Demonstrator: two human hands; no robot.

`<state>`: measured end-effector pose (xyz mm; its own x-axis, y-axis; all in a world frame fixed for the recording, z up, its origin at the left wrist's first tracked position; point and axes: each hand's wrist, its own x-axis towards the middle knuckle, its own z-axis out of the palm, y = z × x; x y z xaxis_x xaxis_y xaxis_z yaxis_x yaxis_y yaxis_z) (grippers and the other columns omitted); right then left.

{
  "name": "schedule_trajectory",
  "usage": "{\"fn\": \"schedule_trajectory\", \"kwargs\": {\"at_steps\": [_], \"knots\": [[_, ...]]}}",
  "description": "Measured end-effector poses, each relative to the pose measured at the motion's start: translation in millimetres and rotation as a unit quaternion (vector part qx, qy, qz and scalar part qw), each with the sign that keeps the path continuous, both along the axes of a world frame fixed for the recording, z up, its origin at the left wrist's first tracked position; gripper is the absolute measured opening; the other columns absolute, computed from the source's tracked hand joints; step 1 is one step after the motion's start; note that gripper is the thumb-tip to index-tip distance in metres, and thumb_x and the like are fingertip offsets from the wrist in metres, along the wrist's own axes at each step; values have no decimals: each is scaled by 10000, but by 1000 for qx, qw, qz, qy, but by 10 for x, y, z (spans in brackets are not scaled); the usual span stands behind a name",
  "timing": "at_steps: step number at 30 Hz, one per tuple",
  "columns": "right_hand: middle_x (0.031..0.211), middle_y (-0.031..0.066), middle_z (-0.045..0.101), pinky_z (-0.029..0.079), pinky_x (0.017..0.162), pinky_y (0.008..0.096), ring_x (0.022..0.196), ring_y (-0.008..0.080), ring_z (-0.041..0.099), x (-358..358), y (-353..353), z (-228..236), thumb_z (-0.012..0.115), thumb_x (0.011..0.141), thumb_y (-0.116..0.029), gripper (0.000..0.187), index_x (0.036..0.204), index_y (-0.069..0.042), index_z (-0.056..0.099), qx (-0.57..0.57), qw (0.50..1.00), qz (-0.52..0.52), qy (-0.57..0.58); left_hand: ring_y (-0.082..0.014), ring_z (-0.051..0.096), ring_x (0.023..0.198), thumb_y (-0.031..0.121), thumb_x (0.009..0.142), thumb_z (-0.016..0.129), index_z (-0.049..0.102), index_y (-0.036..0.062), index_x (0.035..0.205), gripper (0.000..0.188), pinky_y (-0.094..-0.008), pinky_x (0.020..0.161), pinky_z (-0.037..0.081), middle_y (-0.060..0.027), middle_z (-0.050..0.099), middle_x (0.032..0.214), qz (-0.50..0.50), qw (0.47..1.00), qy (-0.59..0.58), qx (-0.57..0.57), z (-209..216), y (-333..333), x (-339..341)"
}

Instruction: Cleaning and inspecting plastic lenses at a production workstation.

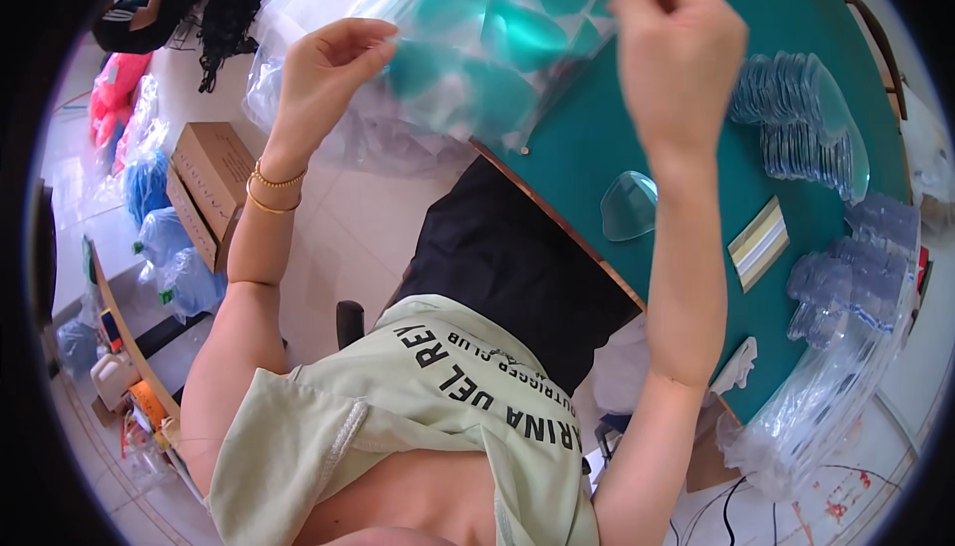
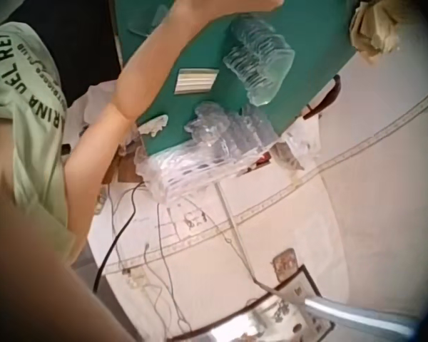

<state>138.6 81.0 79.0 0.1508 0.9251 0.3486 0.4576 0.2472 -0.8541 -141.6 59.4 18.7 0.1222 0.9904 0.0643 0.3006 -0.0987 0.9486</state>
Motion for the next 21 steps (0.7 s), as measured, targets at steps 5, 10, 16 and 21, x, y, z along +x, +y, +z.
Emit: {"fn": "schedule_trajectory", "kwargs": {"at_steps": [5, 10, 16, 21], "knots": [[888, 44, 746, 522, 743, 227, 793, 84, 653, 358, -195, -11, 727, 929, -134, 149, 998, -9, 766, 126, 979, -158, 23, -186, 635, 909, 118, 783, 798, 550, 36, 1369, 643, -302, 824, 511, -143, 656, 1066, 163, 909, 309, 227, -62, -51, 48], [840, 32, 708, 506, 659, 268, 721, 154, 630, 288, -617, -210, 798, 805, 29, 210, 987, -69, 767, 440, 851, -18, -288, -193, 596, 1031, 167, 856, 789, 532, 2, 1343, 575, -326, 902, 499, -84, 600, 1147, -139, 916, -367, -77, 259, -329, 629], [954, 15, 607, 435, 653, 319, 795, 160, 551, 486, -1371, -368, 894, 721, -234, 341, 983, -82, 736, 285, 901, 100, -310, -152, 593, 834, 66, 986, 612, 547, -7, 1082, 137, -277, 745, 487, -64, 612, 945, -208, 767, -555, -246, 9, -609, 1317], [903, 42, 557, 405, 627, 249, 721, 115, 487, 889, -1985, -626, 806, 858, -372, 424, 1014, -20, 628, 85, 982, -149, 81, -135, 589, 779, -8, 934, 676, 576, -13, 1027, 136, -275, 688, 500, -92, 604, 946, -265, 820, -452, -232, -61, -788, 1539]]}}
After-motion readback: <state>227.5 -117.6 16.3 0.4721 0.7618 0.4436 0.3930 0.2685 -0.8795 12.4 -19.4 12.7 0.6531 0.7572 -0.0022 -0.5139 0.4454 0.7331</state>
